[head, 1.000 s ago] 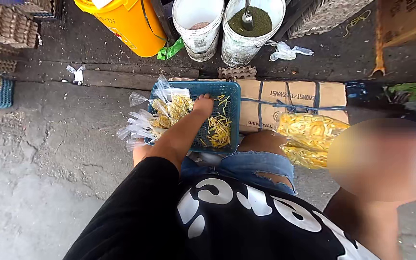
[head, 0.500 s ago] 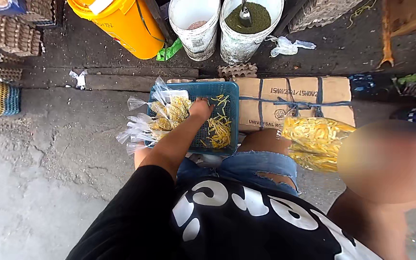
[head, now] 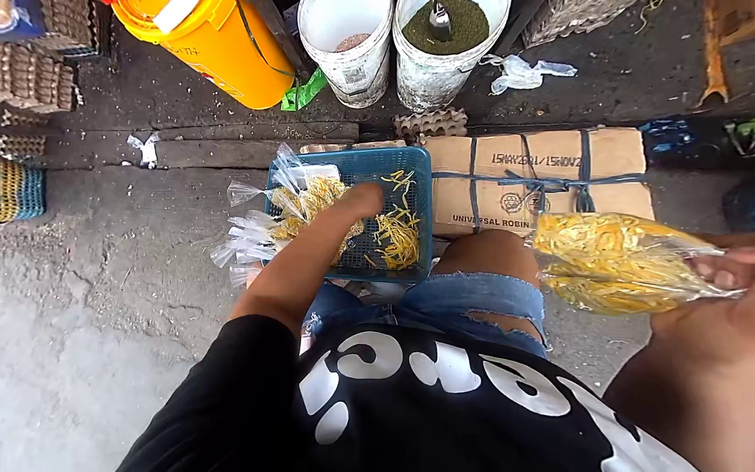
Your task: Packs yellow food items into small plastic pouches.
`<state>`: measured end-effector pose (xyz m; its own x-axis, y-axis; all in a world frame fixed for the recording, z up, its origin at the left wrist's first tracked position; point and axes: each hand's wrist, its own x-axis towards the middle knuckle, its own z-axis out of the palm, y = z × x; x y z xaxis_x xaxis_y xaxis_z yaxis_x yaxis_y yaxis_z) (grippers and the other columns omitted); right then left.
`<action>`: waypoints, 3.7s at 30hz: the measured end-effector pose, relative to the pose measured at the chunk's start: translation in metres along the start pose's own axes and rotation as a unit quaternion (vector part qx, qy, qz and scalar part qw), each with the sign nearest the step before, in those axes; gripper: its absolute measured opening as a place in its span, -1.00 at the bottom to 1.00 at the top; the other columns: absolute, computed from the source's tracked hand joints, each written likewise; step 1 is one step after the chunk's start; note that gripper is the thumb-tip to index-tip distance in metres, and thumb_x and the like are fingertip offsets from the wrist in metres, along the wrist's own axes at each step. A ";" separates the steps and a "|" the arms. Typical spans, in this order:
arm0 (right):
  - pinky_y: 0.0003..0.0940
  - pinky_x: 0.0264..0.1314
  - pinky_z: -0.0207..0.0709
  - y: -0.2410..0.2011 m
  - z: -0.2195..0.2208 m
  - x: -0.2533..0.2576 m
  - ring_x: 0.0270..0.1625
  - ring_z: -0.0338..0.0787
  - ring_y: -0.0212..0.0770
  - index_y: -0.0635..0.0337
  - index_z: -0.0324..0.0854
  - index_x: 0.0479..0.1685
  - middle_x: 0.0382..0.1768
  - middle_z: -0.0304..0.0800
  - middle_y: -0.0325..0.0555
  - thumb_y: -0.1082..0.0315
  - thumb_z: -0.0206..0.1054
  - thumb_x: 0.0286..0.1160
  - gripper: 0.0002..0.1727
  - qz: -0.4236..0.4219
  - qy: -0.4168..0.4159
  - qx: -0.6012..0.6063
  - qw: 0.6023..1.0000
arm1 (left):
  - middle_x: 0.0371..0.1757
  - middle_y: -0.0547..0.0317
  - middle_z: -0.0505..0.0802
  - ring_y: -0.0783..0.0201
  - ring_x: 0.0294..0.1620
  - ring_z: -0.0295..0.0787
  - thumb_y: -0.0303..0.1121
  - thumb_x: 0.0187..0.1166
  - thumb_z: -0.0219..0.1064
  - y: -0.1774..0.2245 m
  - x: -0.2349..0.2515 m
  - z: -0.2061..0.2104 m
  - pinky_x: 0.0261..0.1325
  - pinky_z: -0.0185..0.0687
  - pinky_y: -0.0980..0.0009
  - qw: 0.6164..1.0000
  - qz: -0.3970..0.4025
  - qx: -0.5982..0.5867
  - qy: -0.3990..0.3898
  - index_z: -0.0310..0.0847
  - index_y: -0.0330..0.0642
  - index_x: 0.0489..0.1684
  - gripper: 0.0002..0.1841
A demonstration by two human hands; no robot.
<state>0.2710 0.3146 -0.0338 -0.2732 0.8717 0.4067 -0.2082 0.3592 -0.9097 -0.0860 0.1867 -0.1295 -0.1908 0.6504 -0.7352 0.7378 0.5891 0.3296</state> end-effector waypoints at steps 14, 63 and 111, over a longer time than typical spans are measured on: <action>-0.55 0.01 0.64 -0.005 0.015 -0.015 -0.22 0.75 -0.56 -0.27 0.71 -0.14 -0.27 0.79 -0.63 0.03 0.17 0.78 -0.79 0.006 -0.084 0.071 0.994 | 0.48 -0.18 0.67 -0.15 0.55 0.54 -0.41 0.64 0.21 0.026 -0.002 0.053 0.58 0.36 -0.17 0.988 0.099 0.050 0.107 0.71 -0.22 0.33 -0.65; -0.12 0.45 0.59 0.053 0.111 -0.040 0.56 0.56 0.05 0.34 0.36 0.61 0.64 0.33 0.31 0.16 0.24 0.66 -0.38 0.112 -0.201 -0.271 0.935 | 0.86 -0.16 0.21 -0.17 0.89 -0.01 -0.43 0.63 0.26 -0.002 -0.047 0.086 0.76 -0.07 -0.34 0.992 0.081 0.091 -0.014 0.27 -0.35 0.74 -0.37; 0.12 0.48 0.50 0.121 0.114 -0.100 0.60 0.46 0.26 0.29 0.52 0.51 0.61 0.37 0.35 0.25 0.19 0.73 -0.54 0.220 -0.204 -0.244 0.922 | 0.42 -0.36 0.67 -0.39 0.49 0.55 -0.41 0.62 0.28 -0.059 -0.020 -0.031 0.32 0.54 -0.39 0.953 -0.161 0.064 0.250 0.70 -0.29 0.25 -0.70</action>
<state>0.1666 0.2327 -0.1749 -0.5814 0.8071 -0.1031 0.4263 0.1942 -0.8835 -0.1458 0.1538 -0.1155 -0.6808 0.6121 -0.4022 0.6562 0.7537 0.0364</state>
